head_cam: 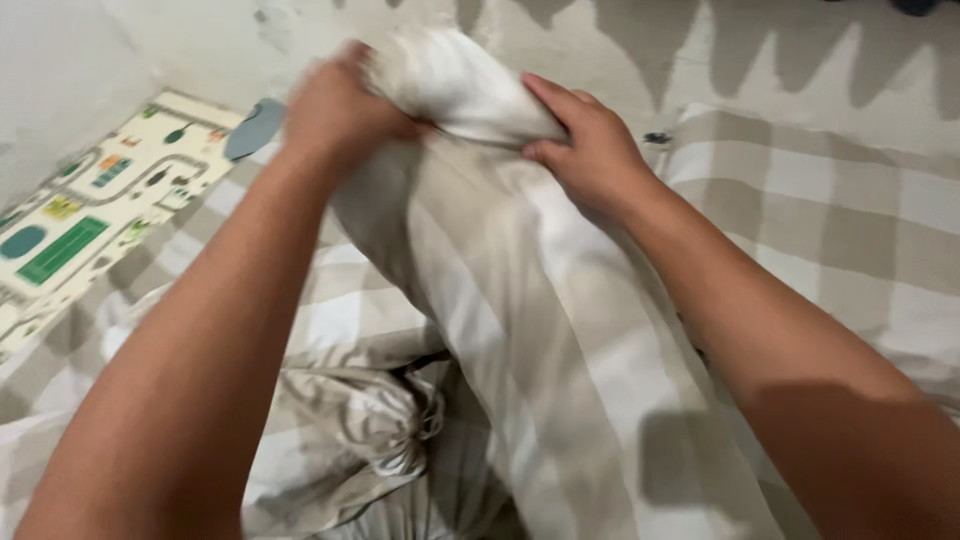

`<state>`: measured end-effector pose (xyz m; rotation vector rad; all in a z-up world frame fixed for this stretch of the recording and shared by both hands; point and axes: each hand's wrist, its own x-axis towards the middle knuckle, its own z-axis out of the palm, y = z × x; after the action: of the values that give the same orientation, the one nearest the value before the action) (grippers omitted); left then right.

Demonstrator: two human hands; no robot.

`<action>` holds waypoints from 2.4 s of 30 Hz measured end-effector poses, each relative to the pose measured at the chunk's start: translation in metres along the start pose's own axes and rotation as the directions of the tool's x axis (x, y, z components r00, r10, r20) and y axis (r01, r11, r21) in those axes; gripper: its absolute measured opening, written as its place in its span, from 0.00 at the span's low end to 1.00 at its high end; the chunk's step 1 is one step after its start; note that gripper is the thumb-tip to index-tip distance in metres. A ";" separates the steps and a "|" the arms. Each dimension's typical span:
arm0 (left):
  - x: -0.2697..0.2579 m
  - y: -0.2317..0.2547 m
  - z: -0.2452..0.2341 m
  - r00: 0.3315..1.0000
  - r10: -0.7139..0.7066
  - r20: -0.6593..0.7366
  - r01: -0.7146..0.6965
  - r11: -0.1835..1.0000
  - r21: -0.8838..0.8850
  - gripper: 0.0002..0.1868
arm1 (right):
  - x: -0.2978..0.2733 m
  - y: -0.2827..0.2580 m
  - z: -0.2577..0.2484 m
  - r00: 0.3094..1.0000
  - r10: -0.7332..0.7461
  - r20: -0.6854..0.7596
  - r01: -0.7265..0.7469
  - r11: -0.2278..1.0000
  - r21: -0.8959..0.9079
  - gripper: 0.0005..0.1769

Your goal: The person arranges pillows and a bolster on a bed with a checkered sheet. They smooth the bedding and align the items neatly at the head of the bed.

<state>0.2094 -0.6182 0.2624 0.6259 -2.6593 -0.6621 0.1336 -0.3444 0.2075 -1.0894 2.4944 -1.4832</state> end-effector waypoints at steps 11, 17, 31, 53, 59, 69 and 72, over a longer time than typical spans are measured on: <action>0.014 -0.248 0.135 0.930 -0.212 0.300 0.227 0.974 -0.013 0.73 | -0.110 0.143 0.047 0.781 0.458 0.424 -0.311 0.875 -0.370 0.60; 0.044 -0.251 0.119 0.862 -0.320 0.392 0.418 0.887 -0.195 0.62 | -0.135 0.163 0.024 0.812 0.472 0.344 -0.421 0.881 -0.215 0.48; 0.058 -0.319 0.045 0.374 -0.607 0.702 0.558 0.751 0.352 0.48 | -0.035 0.120 0.124 0.912 0.328 0.247 -0.276 0.935 -0.222 0.27; 0.113 -0.514 0.102 0.809 -0.467 -0.357 0.572 0.766 0.293 0.15 | 0.016 0.227 0.098 0.767 0.638 0.066 -0.631 0.769 -0.102 0.24; 0.233 -0.397 0.056 0.867 -0.207 -0.454 0.315 0.933 0.176 0.11 | 0.072 0.214 0.068 0.706 0.706 -0.057 -0.708 0.706 -0.016 0.19; 0.338 -0.303 0.114 0.780 -0.157 -0.605 -0.005 0.966 -0.257 0.06 | 0.122 0.184 -0.010 0.612 0.513 -0.603 -0.732 0.655 -0.186 0.23; 0.359 -0.289 0.142 0.908 -0.161 -0.386 0.056 0.961 -0.270 0.12 | 0.151 0.200 0.002 0.695 0.418 -0.584 -0.717 0.344 -0.607 0.29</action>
<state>-0.0573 -0.9710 0.0705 0.7506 -2.1264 -0.7901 -0.0881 -0.3750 0.0954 0.2431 3.3357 -0.2430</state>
